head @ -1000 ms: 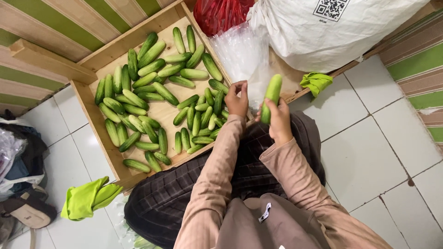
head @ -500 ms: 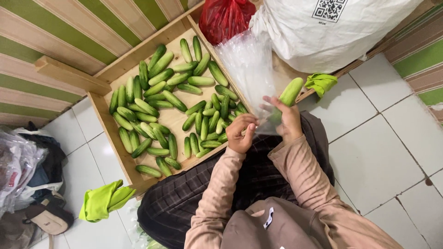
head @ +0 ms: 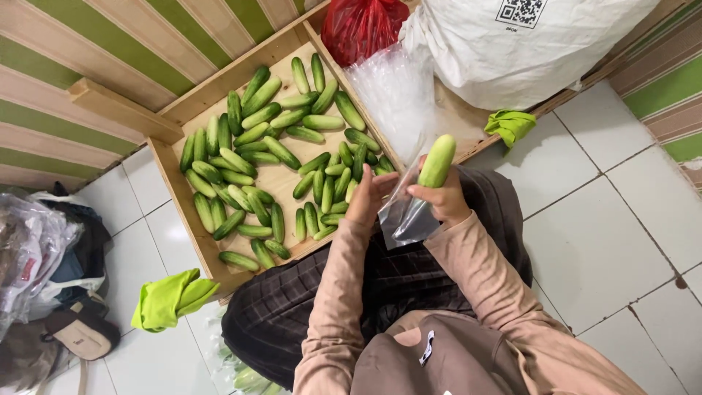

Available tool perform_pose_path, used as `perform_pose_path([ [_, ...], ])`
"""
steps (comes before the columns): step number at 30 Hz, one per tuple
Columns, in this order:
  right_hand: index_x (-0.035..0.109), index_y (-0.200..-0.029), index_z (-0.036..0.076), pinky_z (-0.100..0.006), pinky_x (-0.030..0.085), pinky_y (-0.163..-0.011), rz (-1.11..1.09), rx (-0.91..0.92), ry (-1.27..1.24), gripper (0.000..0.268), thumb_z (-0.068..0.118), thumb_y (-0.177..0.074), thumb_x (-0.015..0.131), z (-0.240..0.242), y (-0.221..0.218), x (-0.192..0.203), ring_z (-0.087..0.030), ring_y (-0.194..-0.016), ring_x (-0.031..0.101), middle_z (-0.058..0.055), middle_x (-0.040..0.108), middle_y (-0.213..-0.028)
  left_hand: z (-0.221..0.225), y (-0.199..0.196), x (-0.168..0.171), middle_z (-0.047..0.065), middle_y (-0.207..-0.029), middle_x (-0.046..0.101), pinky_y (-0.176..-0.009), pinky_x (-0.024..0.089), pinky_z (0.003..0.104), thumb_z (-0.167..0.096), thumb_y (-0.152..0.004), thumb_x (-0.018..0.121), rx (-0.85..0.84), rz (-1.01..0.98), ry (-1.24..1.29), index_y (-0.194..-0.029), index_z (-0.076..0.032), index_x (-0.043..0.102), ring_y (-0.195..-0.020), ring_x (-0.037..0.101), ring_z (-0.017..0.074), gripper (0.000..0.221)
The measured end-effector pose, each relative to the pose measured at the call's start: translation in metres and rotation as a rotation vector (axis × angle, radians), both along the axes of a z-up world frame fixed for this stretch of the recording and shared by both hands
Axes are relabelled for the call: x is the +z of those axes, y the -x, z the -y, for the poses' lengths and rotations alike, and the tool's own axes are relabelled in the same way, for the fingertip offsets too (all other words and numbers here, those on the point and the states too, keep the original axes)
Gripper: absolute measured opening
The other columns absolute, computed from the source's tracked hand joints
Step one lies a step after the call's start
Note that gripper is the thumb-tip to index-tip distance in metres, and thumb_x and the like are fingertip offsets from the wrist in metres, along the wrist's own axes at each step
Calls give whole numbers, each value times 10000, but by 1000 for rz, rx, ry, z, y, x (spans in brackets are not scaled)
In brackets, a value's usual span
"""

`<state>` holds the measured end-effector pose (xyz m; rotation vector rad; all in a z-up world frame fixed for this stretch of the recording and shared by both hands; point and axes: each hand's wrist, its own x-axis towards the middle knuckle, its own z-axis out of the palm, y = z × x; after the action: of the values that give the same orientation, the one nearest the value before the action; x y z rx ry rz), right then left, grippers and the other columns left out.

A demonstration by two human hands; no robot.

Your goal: The person wipes a cucumber with a cloth and places it into a plastic bag.

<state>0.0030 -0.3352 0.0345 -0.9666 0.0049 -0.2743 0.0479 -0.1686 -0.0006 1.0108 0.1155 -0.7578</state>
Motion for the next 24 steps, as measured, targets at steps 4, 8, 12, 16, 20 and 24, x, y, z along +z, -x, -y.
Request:
perform_pose_path([
  [4, 629, -1040, -16, -219, 487, -574, -23, -25, 91, 579, -163, -554, 907, -15, 12, 17, -119, -612, 627, -74, 626, -734, 11, -2, 21, 91, -1264, 717, -1005, 529, 335, -803, -986, 430, -32, -70, 192, -1410, -46, 569, -1130, 682, 194, 879],
  [8, 641, -1005, -8, -240, 472, -605, -11, -12, 203, 519, -103, -577, 918, 3, 11, -25, -120, -655, 621, -76, 624, -752, 19, -17, -24, 214, -1271, 682, -725, 669, 359, -71, -952, 711, 267, -28, 458, -1478, 20, 452, -923, 771, 256, 593],
  [12, 622, -1016, -21, -318, 563, -636, -30, 13, 195, 483, -118, -626, 891, 12, 8, -46, -169, -720, 698, -172, 727, -861, 22, -13, 9, 188, -1077, 752, -786, 669, 307, -50, -940, 746, 398, 18, 404, -1315, 21, 628, -890, 783, 246, 399],
  [16, 604, -1016, -23, -356, 600, -634, -27, 20, 193, 477, -140, -641, 875, 11, 5, -48, -197, -733, 720, -184, 739, -885, 20, -3, 4, 180, -1054, 742, -782, 655, 352, -98, -930, 786, 410, 61, 172, -1191, 43, 711, -880, 753, 218, 306],
  [20, 619, -1060, 2, -352, 609, -641, -107, -50, 269, 505, -49, -662, 926, 2, 5, -43, -176, -714, 721, -138, 742, -880, -1, -7, -7, 287, -1038, 743, -819, 644, 455, -102, -975, 714, 484, 139, 185, -1182, 23, 697, -932, 752, 395, 242],
  [24, 532, -1134, -6, -378, 627, -489, -198, -10, 181, 424, 78, -859, 844, -1, 7, -2, -218, -594, 711, -137, 696, -803, -34, 5, 65, 259, -962, 765, -807, 654, 434, -81, -923, 764, 580, 231, 36, -1136, 48, 708, -892, 769, 350, 256],
])
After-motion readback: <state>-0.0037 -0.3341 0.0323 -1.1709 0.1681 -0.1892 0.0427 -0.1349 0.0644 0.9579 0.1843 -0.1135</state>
